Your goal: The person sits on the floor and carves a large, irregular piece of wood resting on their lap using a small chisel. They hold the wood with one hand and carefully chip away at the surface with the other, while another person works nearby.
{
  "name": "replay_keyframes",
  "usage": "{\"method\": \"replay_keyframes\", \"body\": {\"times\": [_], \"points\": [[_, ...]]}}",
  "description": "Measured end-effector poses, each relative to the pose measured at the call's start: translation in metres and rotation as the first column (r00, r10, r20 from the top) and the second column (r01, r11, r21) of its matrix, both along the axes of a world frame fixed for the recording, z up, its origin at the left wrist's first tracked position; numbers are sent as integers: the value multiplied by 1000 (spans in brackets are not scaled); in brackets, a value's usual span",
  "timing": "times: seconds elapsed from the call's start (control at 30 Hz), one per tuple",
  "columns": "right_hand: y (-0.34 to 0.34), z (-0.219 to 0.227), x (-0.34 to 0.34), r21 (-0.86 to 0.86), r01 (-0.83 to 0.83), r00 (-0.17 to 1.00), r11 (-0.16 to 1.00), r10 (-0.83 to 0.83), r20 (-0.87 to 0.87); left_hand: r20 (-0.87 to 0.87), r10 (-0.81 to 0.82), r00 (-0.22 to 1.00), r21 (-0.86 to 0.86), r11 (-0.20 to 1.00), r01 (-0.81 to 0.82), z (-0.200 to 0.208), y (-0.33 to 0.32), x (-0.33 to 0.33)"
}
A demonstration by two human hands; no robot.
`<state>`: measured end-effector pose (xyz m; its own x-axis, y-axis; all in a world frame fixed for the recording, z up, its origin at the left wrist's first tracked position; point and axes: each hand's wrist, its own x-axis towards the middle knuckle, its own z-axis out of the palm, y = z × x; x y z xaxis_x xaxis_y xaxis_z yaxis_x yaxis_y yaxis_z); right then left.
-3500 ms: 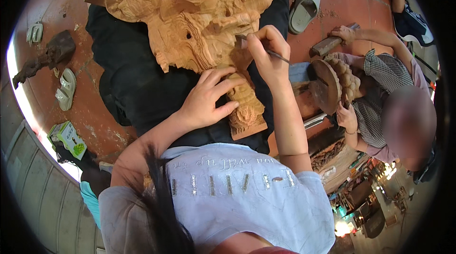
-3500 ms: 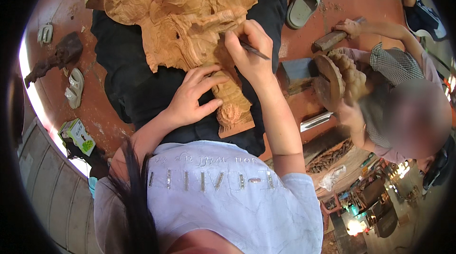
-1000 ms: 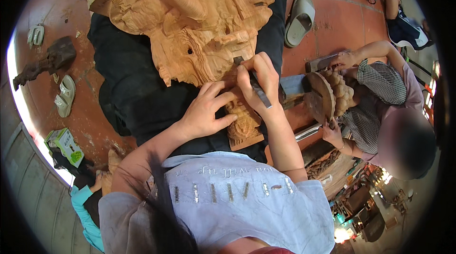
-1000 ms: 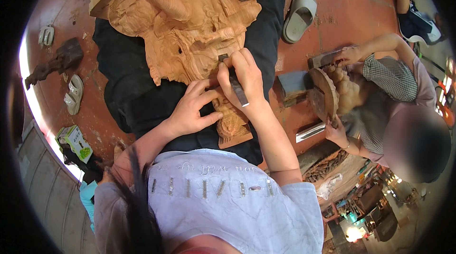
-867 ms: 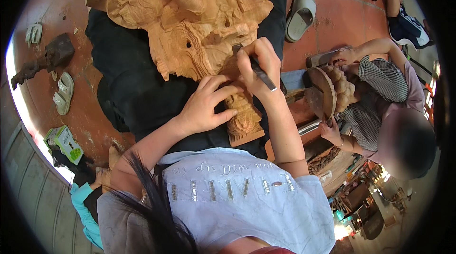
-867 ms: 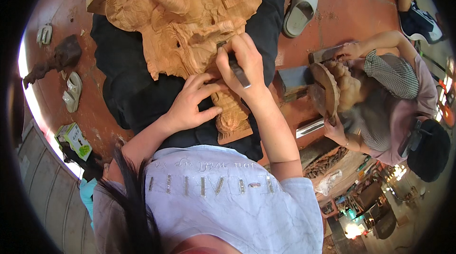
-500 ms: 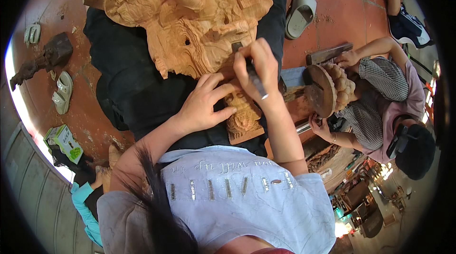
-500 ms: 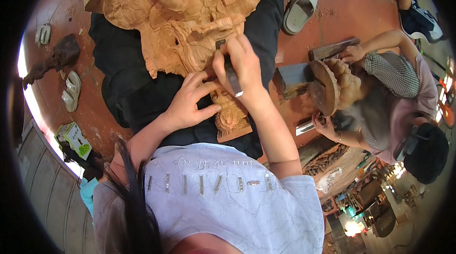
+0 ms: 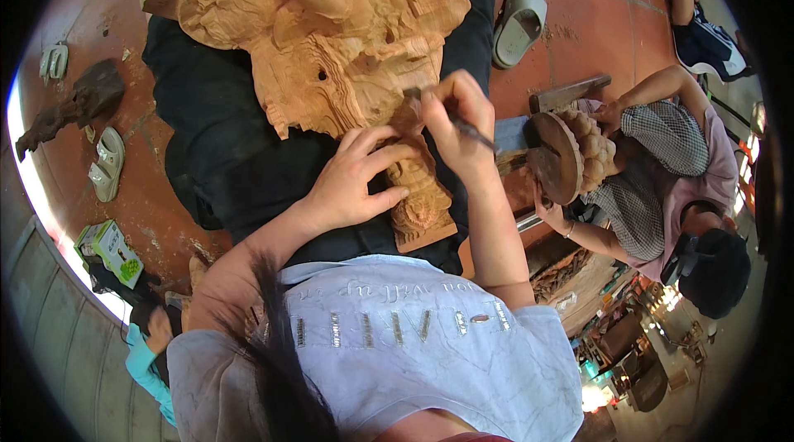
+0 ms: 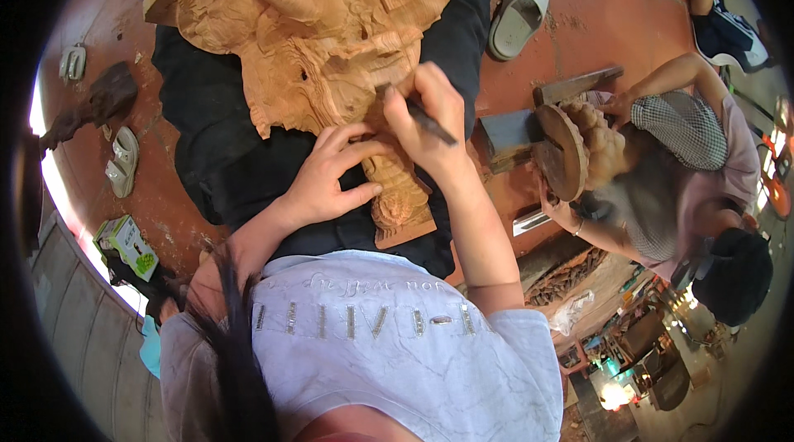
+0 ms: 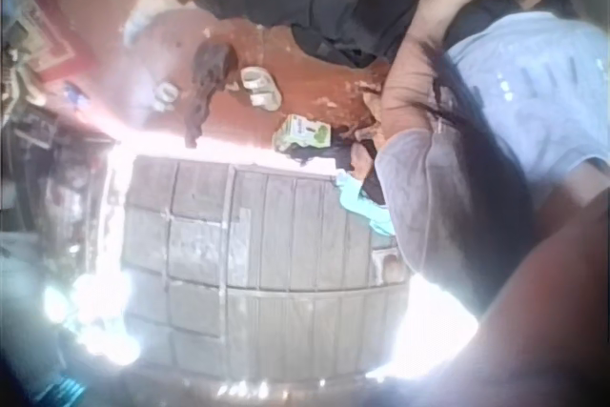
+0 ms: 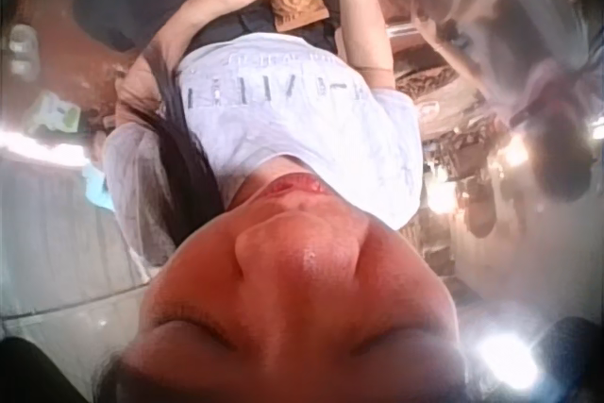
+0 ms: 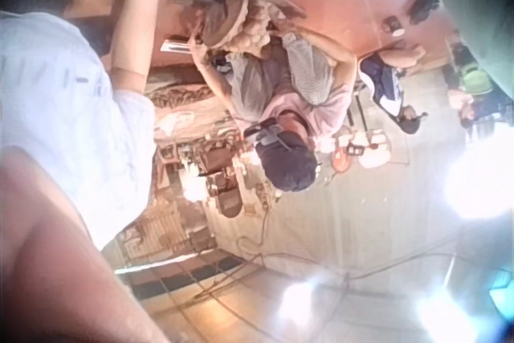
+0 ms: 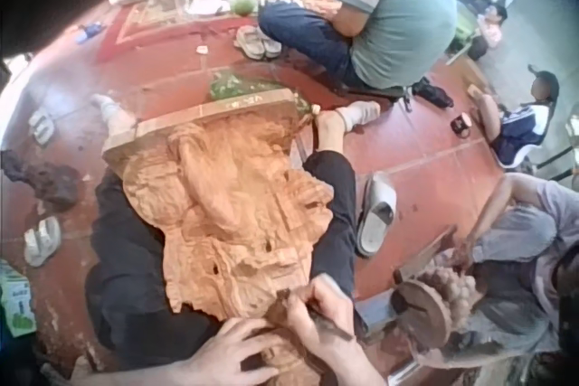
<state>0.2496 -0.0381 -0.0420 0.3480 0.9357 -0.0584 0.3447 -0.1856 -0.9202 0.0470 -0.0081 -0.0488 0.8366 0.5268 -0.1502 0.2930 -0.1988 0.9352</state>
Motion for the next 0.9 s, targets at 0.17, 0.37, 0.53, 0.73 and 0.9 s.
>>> {"method": "replay_keyframes", "body": {"times": [0.17, 0.37, 0.53, 0.73, 0.9], "points": [[-4, -6, -9, 22, 76, 997, 997, -76, -27, 0, 23, 1000, -1, 1000, -23, 0, -5, 0], [5, -9, 3, -39, 93, 980, 995, -99, -172, -20, -21, 1000, -26, 999, 21, 5, 2, 0], [-18, -8, -9, 46, 108, 993, 993, -106, -50, -26, 8, 1000, -13, 1000, -8, 2, -5, 1], [6, -5, -1, -24, 113, 987, 993, -115, -110, -38, -13, 999, -4, 1000, 13, 4, 2, 0], [-9, -5, -1, -32, 100, 987, 994, -103, -124, -26, 9, 1000, -28, 1000, -10, 3, 1, 0]]}}
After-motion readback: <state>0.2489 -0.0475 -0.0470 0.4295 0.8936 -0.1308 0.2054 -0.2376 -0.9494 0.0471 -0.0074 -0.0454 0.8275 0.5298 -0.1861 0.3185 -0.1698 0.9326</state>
